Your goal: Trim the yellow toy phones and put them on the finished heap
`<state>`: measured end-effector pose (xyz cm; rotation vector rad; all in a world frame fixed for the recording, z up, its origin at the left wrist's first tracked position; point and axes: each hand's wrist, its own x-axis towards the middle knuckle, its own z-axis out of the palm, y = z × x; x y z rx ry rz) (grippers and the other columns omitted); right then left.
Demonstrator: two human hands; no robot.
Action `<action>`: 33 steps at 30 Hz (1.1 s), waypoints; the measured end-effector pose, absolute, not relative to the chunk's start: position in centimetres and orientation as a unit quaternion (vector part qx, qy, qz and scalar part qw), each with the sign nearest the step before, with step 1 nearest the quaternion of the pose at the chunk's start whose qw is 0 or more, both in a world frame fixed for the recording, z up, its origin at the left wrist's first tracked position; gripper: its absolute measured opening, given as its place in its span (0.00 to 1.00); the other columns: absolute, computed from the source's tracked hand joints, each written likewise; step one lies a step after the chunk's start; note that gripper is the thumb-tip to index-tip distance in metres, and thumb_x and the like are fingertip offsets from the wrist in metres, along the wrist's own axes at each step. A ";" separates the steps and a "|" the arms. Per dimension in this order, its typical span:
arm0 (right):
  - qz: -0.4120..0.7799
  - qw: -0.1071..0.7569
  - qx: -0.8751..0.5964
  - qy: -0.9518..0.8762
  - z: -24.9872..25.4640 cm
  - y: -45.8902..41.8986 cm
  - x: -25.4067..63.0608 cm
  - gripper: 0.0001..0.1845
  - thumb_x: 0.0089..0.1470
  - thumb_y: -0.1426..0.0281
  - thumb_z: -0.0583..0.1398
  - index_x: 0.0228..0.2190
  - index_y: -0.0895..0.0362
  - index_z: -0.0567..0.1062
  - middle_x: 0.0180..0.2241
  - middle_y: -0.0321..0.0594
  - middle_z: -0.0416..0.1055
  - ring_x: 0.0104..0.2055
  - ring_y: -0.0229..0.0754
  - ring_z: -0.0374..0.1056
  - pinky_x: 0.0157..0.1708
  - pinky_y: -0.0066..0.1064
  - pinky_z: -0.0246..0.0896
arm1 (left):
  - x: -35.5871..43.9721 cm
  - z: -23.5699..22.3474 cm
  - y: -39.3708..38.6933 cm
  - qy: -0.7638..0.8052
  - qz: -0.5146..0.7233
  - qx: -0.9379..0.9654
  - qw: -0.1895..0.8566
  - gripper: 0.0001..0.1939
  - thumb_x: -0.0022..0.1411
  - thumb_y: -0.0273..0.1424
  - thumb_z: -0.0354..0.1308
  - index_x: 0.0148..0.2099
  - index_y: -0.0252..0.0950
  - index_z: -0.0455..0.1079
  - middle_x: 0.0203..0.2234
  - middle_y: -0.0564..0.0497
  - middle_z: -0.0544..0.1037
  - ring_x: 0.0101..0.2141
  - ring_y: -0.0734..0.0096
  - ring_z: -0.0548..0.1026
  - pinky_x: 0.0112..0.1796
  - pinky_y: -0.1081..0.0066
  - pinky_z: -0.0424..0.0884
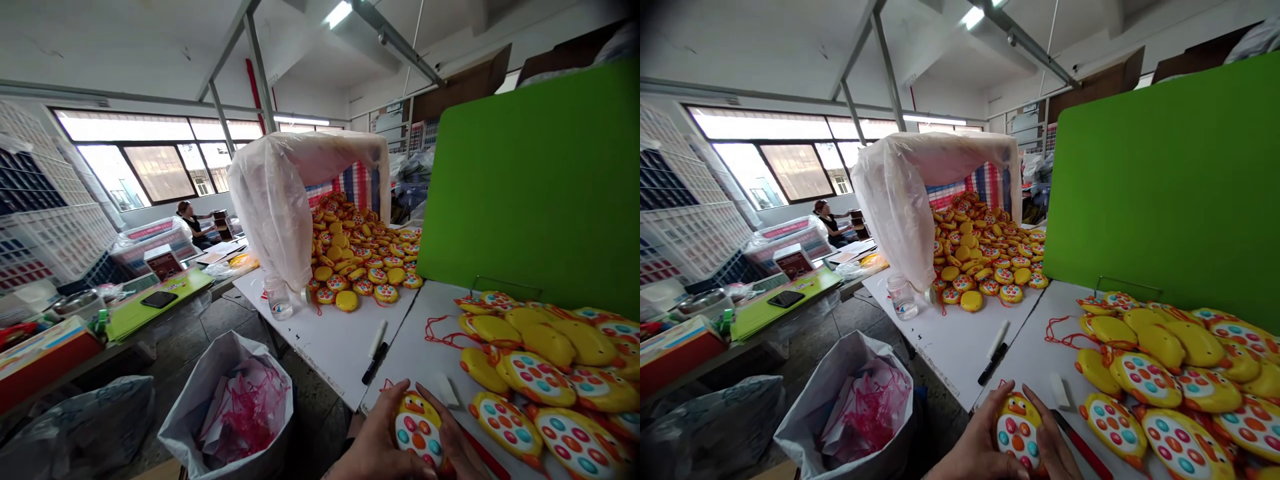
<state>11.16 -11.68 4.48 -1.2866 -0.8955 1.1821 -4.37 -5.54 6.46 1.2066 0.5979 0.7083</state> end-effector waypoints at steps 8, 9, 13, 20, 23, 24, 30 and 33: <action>0.490 0.575 -0.511 -0.409 6.8 -10.4 9.3 0.46 0.50 0.50 0.62 0.64 0.53 0.54 0.63 0.47 0.57 0.61 0.53 0.60 0.55 0.35 0.64 | -4.2 7.8 -4.3 0.282 0.394 0.497 0.720 0.36 0.54 0.46 0.64 0.62 0.38 0.63 0.46 0.45 0.72 0.43 0.63 0.73 0.48 0.61 0.68; 0.489 0.574 -0.520 -0.402 7.0 -10.3 9.2 0.45 0.50 0.51 0.62 0.63 0.53 0.55 0.63 0.47 0.58 0.60 0.53 0.61 0.54 0.36 0.64 | -4.2 7.8 -4.2 0.269 0.390 0.500 0.725 0.38 0.54 0.47 0.64 0.63 0.39 0.61 0.49 0.44 0.71 0.45 0.62 0.73 0.49 0.60 0.68; 0.517 0.561 -0.531 -0.368 7.0 -10.2 9.7 0.44 0.50 0.50 0.62 0.63 0.51 0.57 0.61 0.47 0.61 0.58 0.53 0.64 0.53 0.38 0.65 | -4.4 7.4 -4.1 0.264 0.364 0.533 0.717 0.60 0.33 0.41 0.76 0.67 0.41 0.53 0.57 0.40 0.63 0.50 0.52 0.70 0.51 0.57 0.68; 0.523 0.564 -0.532 -0.355 7.0 -10.5 11.1 0.38 0.52 0.47 0.59 0.60 0.50 0.63 0.62 0.46 0.59 0.63 0.54 0.56 0.55 0.38 0.62 | -3.6 6.6 -3.9 0.301 0.337 0.581 0.677 0.58 0.34 0.36 0.76 0.66 0.44 0.54 0.57 0.42 0.63 0.50 0.54 0.69 0.50 0.56 0.68; 0.538 0.580 -0.521 -0.322 7.5 -10.4 10.8 0.39 0.52 0.47 0.59 0.61 0.48 0.60 0.61 0.46 0.60 0.58 0.55 0.63 0.46 0.38 0.71 | -3.4 6.8 -3.7 0.249 0.313 0.556 0.729 0.57 0.40 0.39 0.75 0.68 0.43 0.49 0.54 0.40 0.66 0.45 0.59 0.72 0.45 0.58 0.70; 0.545 0.579 -0.519 -0.314 7.7 -10.3 10.7 0.40 0.52 0.47 0.59 0.61 0.48 0.59 0.61 0.46 0.61 0.55 0.55 0.67 0.41 0.37 0.73 | -3.4 6.9 -3.6 0.238 0.317 0.554 0.732 0.54 0.43 0.40 0.73 0.68 0.41 0.49 0.53 0.40 0.67 0.44 0.60 0.72 0.45 0.59 0.70; 0.529 0.556 -0.545 -0.339 7.2 -9.3 10.9 0.39 0.50 0.47 0.60 0.59 0.49 0.61 0.57 0.45 0.65 0.47 0.54 0.72 0.28 0.33 0.74 | -3.8 8.1 -3.7 0.232 0.332 0.576 0.710 0.43 0.56 0.47 0.62 0.68 0.41 0.50 0.56 0.40 0.64 0.51 0.57 0.69 0.50 0.58 0.67; 0.498 0.553 -0.556 -0.370 6.6 -9.1 11.3 0.35 0.51 0.50 0.61 0.57 0.50 0.66 0.58 0.43 0.65 0.56 0.53 0.65 0.46 0.35 0.71 | -3.9 7.7 -3.6 0.245 0.316 0.581 0.709 0.58 0.42 0.46 0.72 0.69 0.42 0.46 0.56 0.39 0.64 0.49 0.53 0.71 0.50 0.54 0.68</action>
